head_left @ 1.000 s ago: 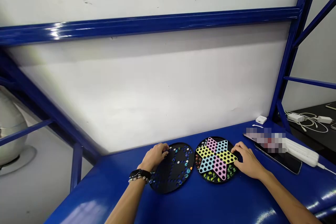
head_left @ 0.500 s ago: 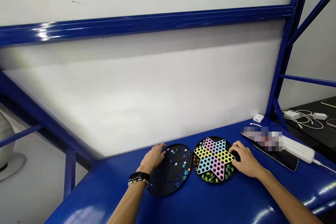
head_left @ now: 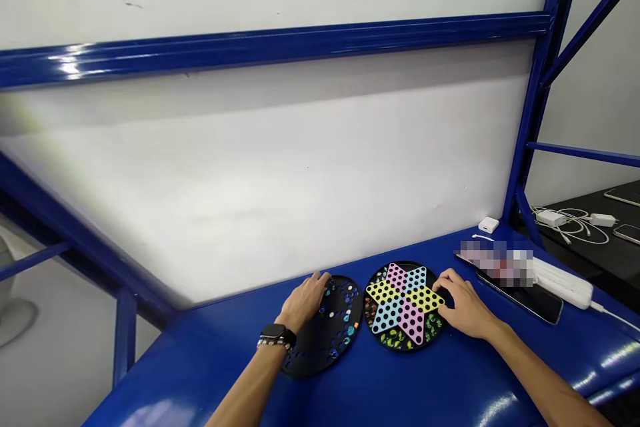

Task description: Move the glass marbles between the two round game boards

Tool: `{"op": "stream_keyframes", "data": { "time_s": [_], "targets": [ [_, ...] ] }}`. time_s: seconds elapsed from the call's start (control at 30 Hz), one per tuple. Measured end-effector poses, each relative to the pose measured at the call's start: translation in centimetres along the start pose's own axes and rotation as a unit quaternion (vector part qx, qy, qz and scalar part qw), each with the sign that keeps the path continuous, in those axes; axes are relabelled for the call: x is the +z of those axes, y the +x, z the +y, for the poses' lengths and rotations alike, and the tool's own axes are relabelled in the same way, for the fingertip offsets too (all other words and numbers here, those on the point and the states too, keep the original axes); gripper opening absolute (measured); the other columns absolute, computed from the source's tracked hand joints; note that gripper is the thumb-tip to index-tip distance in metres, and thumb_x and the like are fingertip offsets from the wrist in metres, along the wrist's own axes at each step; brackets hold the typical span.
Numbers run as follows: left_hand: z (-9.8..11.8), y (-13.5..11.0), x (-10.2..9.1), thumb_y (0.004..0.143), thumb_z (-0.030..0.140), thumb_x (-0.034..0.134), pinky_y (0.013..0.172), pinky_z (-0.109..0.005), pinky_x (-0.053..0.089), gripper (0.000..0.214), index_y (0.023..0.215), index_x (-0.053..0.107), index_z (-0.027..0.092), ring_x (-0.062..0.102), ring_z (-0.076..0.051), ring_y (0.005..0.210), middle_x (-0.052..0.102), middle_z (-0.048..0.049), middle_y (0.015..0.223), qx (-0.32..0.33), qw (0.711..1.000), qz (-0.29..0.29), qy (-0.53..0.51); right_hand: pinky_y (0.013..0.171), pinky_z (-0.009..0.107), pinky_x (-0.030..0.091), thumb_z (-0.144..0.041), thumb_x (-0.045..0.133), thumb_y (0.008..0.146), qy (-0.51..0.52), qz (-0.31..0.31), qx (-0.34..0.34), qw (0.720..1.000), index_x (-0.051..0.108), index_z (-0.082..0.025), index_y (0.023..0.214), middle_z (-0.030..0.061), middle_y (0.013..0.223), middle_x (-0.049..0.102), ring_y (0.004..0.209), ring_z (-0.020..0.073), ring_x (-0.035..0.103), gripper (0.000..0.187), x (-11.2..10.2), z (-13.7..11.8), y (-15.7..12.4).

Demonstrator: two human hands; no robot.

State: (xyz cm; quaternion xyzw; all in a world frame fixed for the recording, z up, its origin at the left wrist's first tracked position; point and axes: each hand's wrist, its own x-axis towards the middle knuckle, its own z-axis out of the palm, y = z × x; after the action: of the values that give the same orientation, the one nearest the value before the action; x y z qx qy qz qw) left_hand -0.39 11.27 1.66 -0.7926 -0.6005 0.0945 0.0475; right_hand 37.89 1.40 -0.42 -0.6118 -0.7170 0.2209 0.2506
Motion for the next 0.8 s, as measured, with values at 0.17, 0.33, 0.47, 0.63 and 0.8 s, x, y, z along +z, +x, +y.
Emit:
{"op": "stream_keyframes", "data": {
  "time_s": [0.17,0.33,0.47,0.63,0.8],
  "targets": [
    [0.7,0.3,-0.4,0.097,0.015,0.035,0.083,-0.033,0.053,0.043,0.138,0.046,0.022,0.066,-0.025,0.106,0.061,-0.0121,0.123,0.034,0.999,0.012,-0.008,0.087,0.038,0.045,-0.019,0.051,0.075,-0.001,0.004,-0.010,1.000,0.058,-0.027,0.099,0.0027,0.115,0.055,0.094,0.0217,0.056,0.026,0.0,-0.1,-0.1],
    [1.8,1.1,-1.1,0.097,0.017,0.039,0.079,-0.032,0.053,0.039,0.134,0.049,0.023,0.068,-0.025,0.102,0.063,-0.0114,0.121,0.069,0.998,0.003,0.015,0.087,0.039,0.044,-0.019,0.050,0.075,-0.006,0.004,-0.010,1.000,0.057,-0.027,0.098,0.0025,0.114,0.055,0.093,0.0213,0.056,0.025,-0.1,-0.3,-0.1],
    [2.6,1.5,-1.3,0.097,0.017,0.037,0.079,-0.033,0.053,0.039,0.134,0.048,0.024,0.068,-0.025,0.099,0.064,-0.0107,0.119,0.090,0.996,0.003,0.027,0.087,0.039,0.043,-0.018,0.049,0.075,-0.007,0.002,-0.016,1.000,0.056,-0.027,0.096,0.0021,0.112,0.054,0.094,0.0209,0.056,0.024,-0.2,-0.5,-0.1],
    [2.5,1.6,-1.8,0.094,0.018,0.042,0.081,-0.036,0.052,0.037,0.130,0.050,0.021,0.067,-0.028,0.101,0.064,-0.0122,0.119,0.094,0.995,-0.027,-0.009,0.085,0.038,0.044,-0.018,0.049,0.074,-0.011,0.005,-0.015,1.000,0.056,-0.026,0.095,0.0021,0.112,0.055,0.093,0.0207,0.057,0.023,-0.2,-0.7,-0.2],
    [2.2,1.3,-2.2,0.092,0.023,0.045,0.076,-0.034,0.052,0.025,0.112,0.059,0.022,0.069,-0.025,0.092,0.068,-0.0094,0.111,0.096,0.994,-0.044,-0.040,0.084,0.036,0.045,-0.017,0.049,0.074,-0.017,0.009,-0.012,1.000,0.056,-0.027,0.094,0.0015,0.112,0.056,0.092,0.0204,0.058,0.024,-0.2,-0.7,-0.1]
  ]
}}
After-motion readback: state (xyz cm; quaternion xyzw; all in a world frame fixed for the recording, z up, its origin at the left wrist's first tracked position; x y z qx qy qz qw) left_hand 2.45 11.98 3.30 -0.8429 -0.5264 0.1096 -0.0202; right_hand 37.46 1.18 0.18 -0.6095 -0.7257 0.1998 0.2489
